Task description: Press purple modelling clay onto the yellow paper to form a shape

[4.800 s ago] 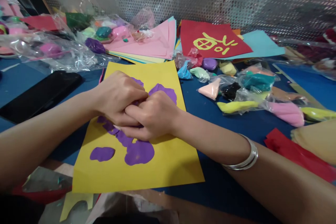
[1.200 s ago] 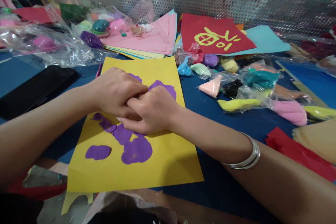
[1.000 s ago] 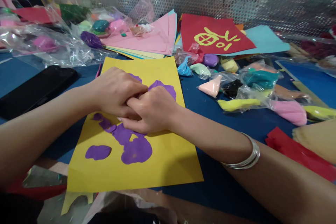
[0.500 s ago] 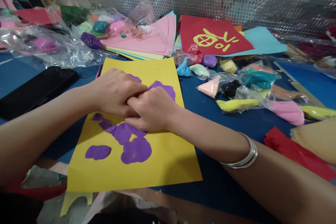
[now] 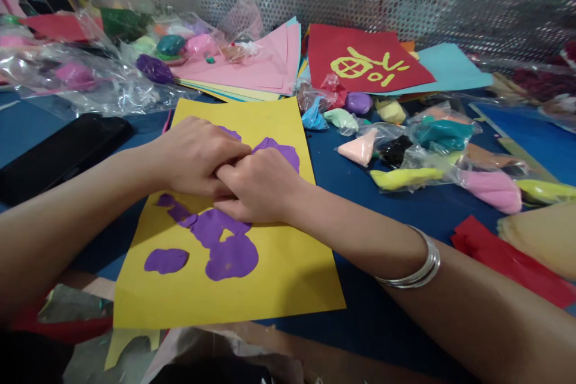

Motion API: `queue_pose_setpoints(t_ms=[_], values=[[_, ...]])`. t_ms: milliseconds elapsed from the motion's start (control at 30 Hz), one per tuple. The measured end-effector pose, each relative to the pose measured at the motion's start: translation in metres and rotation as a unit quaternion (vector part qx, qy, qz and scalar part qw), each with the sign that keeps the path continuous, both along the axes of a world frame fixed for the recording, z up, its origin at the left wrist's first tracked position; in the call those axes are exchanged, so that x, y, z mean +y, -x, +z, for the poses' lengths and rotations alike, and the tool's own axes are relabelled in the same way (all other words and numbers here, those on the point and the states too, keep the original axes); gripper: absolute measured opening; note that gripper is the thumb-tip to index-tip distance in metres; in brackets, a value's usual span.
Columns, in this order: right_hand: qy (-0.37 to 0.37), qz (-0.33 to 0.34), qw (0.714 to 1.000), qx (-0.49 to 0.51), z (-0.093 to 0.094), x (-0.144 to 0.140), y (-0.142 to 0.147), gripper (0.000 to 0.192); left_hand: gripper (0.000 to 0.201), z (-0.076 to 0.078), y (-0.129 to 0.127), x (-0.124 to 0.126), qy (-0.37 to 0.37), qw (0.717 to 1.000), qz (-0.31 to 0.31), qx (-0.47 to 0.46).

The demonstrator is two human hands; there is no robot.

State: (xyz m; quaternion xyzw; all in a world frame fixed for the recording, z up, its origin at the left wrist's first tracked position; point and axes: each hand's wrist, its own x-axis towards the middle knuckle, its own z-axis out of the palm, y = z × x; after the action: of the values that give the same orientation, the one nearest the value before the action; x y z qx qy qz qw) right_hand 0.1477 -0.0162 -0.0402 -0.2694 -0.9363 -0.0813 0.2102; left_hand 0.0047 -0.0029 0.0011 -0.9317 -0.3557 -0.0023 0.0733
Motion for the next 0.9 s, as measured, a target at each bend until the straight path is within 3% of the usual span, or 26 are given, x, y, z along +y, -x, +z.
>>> queue_pose_setpoints(t_ms=[900], values=[[0.013,0.000,1.000,-0.008,0.0018,-0.0006,0.0019,0.025,0.025,0.0035,-0.0013,-0.0027,0.010,0.999,0.018,0.038]])
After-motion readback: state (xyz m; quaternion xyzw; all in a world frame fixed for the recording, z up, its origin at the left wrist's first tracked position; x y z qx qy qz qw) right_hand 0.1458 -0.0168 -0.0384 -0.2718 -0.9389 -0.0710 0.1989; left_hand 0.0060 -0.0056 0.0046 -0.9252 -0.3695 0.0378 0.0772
